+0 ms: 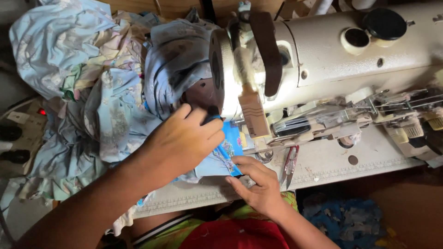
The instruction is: Trimming small fabric components using hand snips at a sewing machine workstation.
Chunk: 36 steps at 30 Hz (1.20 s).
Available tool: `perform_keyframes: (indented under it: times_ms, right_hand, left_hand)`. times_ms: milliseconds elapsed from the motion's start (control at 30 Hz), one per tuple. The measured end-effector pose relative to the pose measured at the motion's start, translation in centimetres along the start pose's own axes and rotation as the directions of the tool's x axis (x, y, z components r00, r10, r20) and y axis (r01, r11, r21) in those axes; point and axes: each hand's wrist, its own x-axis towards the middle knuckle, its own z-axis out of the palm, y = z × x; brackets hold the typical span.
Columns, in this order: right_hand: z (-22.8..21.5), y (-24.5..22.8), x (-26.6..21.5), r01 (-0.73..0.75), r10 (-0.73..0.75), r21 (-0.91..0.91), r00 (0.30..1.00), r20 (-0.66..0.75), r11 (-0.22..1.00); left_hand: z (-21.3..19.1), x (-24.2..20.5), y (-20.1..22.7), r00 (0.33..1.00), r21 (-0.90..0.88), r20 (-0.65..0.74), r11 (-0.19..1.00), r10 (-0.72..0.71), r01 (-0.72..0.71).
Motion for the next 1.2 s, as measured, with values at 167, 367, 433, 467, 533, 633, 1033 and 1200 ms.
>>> perform_keyframes:
  times_ms: [167, 367, 433, 467, 533, 633, 1033, 1200]
  right_hand:
    - [-0.6, 0.2, 0.4, 0.007, -0.007, -0.004, 1.000, 0.022, 1.000]
    - [-0.2, -0.7, 1.3, -0.002, 0.002, -0.033, 1.000, -0.007, 0.999]
    - [-0.2, -0.5, 1.4, 0.028, -0.028, 0.003, 0.999, -0.028, 1.000]
    - [-0.2, -0.3, 1.1, 0.027, -0.027, 0.002, 0.999, -0.030, 1.000]
    - [-0.2, 0.3, 0.6, 0.124, -0.131, -0.120, 0.990, -0.050, 0.985]
    - [-0.3, -0.2, 0.1, 0.216, -0.256, -0.314, 0.962, -0.092, 0.925]
    - [-0.3, -0.4, 1.1, 0.180, -0.241, -0.365, 0.962, -0.127, 0.913]
    - [-0.3, -0.1, 2.6, 0.179, -0.246, -0.425, 0.963, -0.108, 0.887]
  left_hand:
    - [-0.6, -1.0, 2.9, 0.982, -0.124, -0.187, 0.991, 0.034, -0.058]
    - [-0.2, -1.3, 4.3, 0.945, -0.072, -0.324, 0.994, 0.053, -0.080]
    - [0.7, -1.2, 5.0, 0.919, -0.096, -0.390, 0.990, 0.056, -0.101]
    - [0.5, -1.1, 5.0, 0.919, -0.096, -0.390, 0.990, 0.058, -0.104]
    - [0.2, -0.7, 5.0, 0.892, -0.050, -0.452, 0.998, 0.020, -0.048]
    - [0.8, -0.6, 3.4, 0.893, -0.016, -0.449, 1.000, -0.023, 0.018]
    - [2.2, -1.3, 3.4, 0.859, 0.028, -0.507, 0.994, -0.074, 0.103]
    - [2.0, -1.3, 2.8, 0.861, 0.020, -0.494, 0.988, -0.123, 0.152]
